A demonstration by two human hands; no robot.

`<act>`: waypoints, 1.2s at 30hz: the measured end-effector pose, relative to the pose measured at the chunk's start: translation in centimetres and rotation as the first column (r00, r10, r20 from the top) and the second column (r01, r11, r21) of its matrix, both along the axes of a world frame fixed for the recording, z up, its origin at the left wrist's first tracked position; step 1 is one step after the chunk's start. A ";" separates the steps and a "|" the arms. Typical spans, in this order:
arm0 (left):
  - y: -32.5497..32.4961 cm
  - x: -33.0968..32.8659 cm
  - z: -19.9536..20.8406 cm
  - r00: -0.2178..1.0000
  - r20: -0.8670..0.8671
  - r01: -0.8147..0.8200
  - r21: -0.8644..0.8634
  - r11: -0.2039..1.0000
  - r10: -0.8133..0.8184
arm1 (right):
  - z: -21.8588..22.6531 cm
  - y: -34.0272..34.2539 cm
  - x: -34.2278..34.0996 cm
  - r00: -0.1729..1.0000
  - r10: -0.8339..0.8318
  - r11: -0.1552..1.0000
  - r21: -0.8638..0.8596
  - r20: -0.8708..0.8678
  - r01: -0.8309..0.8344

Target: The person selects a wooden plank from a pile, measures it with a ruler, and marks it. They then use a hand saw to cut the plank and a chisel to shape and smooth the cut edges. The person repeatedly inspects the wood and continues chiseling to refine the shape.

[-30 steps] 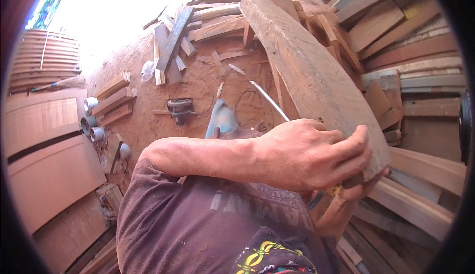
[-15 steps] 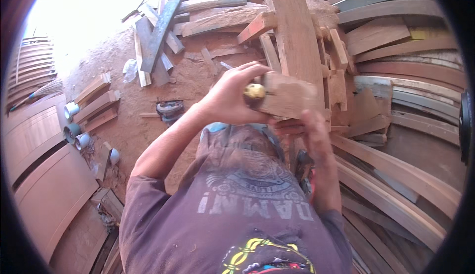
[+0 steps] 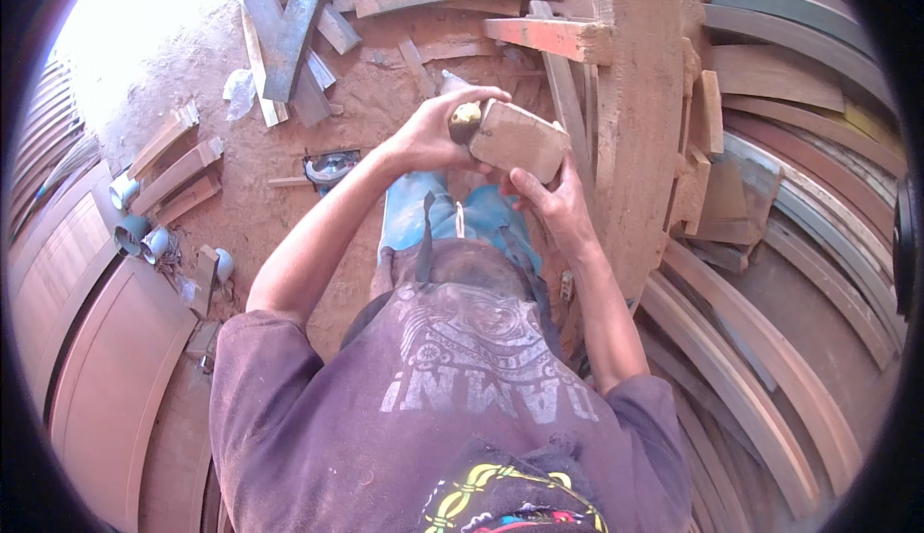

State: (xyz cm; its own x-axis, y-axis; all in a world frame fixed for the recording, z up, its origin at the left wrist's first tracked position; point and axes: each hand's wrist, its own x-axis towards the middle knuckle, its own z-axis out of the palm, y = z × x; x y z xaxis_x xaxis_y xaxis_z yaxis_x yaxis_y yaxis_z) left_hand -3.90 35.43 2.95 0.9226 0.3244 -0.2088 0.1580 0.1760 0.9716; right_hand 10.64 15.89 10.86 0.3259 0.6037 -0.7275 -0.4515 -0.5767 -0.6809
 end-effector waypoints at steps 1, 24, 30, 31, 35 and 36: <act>0.9 0.4 -0.9 0.999 -0.023 0.025 0.015 1.000 -0.025 | -0.9 0.7 0.1 1.000 -0.010 1.000 -0.004 0.002 0.010; 8.6 2.7 -8.8 0.871 -0.377 -0.410 -0.208 0.888 0.314 | -17.4 12.5 2.3 0.972 0.005 0.995 -0.097 0.235 0.018; 7.9 3.3 -10.9 0.723 -0.266 -0.658 0.018 0.753 0.638 | -16.8 15.3 0.7 0.867 0.235 0.959 -0.251 0.439 -0.133; 8.3 3.3 -11.3 0.723 -0.243 -0.657 0.049 0.753 0.647 | -16.7 15.7 0.4 0.851 0.255 0.954 -0.263 0.458 -0.144; 10.2 3.3 -10.6 0.728 -0.293 -0.633 0.064 0.772 0.620 | -15.6 18.0 0.3 0.826 0.300 0.939 -0.300 0.477 -0.168; 10.4 3.3 -10.8 0.715 -0.293 -0.640 0.092 0.763 0.635 | -15.4 18.3 0.2 0.841 0.284 0.945 -0.284 0.461 -0.163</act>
